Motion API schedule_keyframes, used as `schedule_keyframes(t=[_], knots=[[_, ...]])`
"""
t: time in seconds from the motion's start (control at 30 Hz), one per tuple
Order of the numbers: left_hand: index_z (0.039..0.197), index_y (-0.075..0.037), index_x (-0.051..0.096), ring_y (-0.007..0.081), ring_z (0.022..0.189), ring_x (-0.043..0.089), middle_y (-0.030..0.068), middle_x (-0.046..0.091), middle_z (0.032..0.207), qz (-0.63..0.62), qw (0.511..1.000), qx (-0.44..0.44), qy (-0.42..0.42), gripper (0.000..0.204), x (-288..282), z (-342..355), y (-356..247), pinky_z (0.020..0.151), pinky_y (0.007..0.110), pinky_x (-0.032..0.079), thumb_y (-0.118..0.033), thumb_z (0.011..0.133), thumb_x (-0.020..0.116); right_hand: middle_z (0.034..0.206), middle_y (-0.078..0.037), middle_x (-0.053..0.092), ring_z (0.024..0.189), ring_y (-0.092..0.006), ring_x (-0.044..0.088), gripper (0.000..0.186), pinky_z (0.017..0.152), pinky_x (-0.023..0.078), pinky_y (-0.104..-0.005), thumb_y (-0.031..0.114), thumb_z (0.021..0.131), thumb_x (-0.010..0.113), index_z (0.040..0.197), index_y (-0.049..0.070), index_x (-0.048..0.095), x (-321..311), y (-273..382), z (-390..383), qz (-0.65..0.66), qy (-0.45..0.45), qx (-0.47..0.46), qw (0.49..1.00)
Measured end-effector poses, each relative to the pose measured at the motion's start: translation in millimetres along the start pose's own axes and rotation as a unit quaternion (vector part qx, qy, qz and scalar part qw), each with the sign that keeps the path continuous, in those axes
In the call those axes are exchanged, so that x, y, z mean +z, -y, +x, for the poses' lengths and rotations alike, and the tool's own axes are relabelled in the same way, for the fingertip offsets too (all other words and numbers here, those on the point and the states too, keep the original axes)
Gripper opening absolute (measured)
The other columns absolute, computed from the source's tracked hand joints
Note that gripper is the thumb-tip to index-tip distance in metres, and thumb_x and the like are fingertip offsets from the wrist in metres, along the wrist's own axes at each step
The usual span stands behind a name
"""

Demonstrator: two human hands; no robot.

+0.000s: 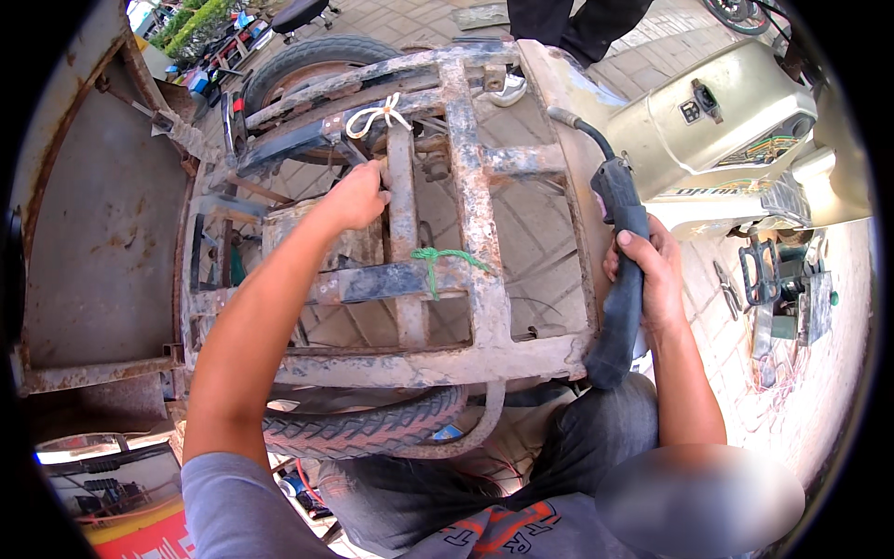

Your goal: The person welds a metal frame using a handheld welding torch, producing bright sparks. They repeatedly reposition the frame and adjust their grip to access different joints while working outdoors on a paved surface.

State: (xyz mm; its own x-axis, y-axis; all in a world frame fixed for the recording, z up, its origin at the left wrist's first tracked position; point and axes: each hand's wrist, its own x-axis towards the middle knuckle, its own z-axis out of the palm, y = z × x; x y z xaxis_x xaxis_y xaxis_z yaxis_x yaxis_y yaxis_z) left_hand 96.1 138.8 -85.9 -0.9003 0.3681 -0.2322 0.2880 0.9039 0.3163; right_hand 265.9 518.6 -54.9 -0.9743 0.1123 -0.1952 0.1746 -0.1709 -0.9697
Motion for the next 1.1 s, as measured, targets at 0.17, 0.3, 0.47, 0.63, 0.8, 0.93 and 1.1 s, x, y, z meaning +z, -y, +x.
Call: schedule_keyframes(t=[0.17,0.3,0.47,0.63,0.8,0.93,1.1], knots=[[0.111,0.004,0.054,0.0427,0.118,0.051,0.0274,0.057,0.116,-0.026,0.999,-0.002,0.021,0.029,0.3,-8.3,-3.9,0.101,0.046,0.042,-0.008,0.086,0.065,0.069,-0.009,0.058,0.056,-0.0169,0.057,0.033,0.053,0.049,-0.0303,0.017,0.084,0.067,0.107,-0.003,0.055,3.9,8.0,2.6,0.048,0.009,-0.013,0.999],[0.113,0.004,0.053,0.0421,0.119,0.051,0.0268,0.056,0.119,-0.036,0.999,-0.001,0.01,0.032,6.4,-13.9,0.4,0.102,0.044,0.041,-0.009,0.086,0.066,0.073,-0.011,0.06,0.062,-0.0204,0.06,0.031,0.061,0.05,-0.0331,0.014,0.083,0.065,0.107,-0.002,0.055,5.9,12.9,-3.5,0.044,-0.015,0.037,0.998],[0.118,0.003,0.052,0.0403,0.121,0.051,0.0255,0.055,0.123,-0.028,0.999,0.027,0.026,0.04,0.2,-12.9,2.8,0.103,0.043,0.041,-0.009,0.084,0.069,0.072,-0.01,0.061,0.062,-0.0197,0.06,0.031,0.061,0.051,-0.0326,0.015,0.082,0.067,0.105,-0.001,0.055,9.3,19.3,-6.0,0.061,-0.02,0.05,0.997],[0.117,0.003,0.053,0.043,0.112,0.056,0.0276,0.061,0.112,0.032,0.998,0.05,0.004,0.04,-0.4,-13.4,3.9,0.096,0.046,0.044,-0.011,0.084,0.069,0.072,-0.01,0.061,0.062,-0.0193,0.06,0.032,0.06,0.051,-0.0324,0.015,0.081,0.068,0.105,0.0,0.054,7.2,17.6,-4.4,0.049,-0.011,0.042,0.998],[0.112,0.006,0.051,0.047,0.101,0.059,0.0308,0.063,0.099,0.091,0.994,0.041,0.048,0.036,-7.9,-11.9,-9.1,0.089,0.05,0.046,-0.014,0.086,0.067,0.073,-0.01,0.062,0.063,-0.0191,0.061,0.032,0.06,0.051,-0.032,0.015,0.08,0.068,0.104,-0.001,0.054,7.9,18.8,-3.9,0.04,-0.015,0.03,0.999],[0.113,0.009,0.05,0.0476,0.102,0.059,0.0332,0.062,0.103,0.071,0.993,0.019,0.089,0.04,-14.2,-11.6,-8.7,0.089,0.049,0.047,-0.02,0.09,0.065,0.074,-0.01,0.062,0.063,-0.019,0.062,0.032,0.06,0.051,-0.0317,0.015,0.08,0.068,0.104,-0.001,0.054,11.6,15.8,-2.9,0.034,-0.015,0.011,0.999],[0.104,0.012,0.056,0.0459,0.104,0.061,0.0325,0.064,0.104,0.051,0.995,0.009,0.085,0.037,-22.9,-13.0,-26.5,0.09,0.048,0.048,-0.022,0.091,0.063,0.071,-0.009,0.06,0.059,-0.0176,0.059,0.032,0.056,0.05,-0.0307,0.017,0.083,0.068,0.106,-0.002,0.055,4.4,6.1,2.6,0.043,-0.006,-0.016,0.999]])
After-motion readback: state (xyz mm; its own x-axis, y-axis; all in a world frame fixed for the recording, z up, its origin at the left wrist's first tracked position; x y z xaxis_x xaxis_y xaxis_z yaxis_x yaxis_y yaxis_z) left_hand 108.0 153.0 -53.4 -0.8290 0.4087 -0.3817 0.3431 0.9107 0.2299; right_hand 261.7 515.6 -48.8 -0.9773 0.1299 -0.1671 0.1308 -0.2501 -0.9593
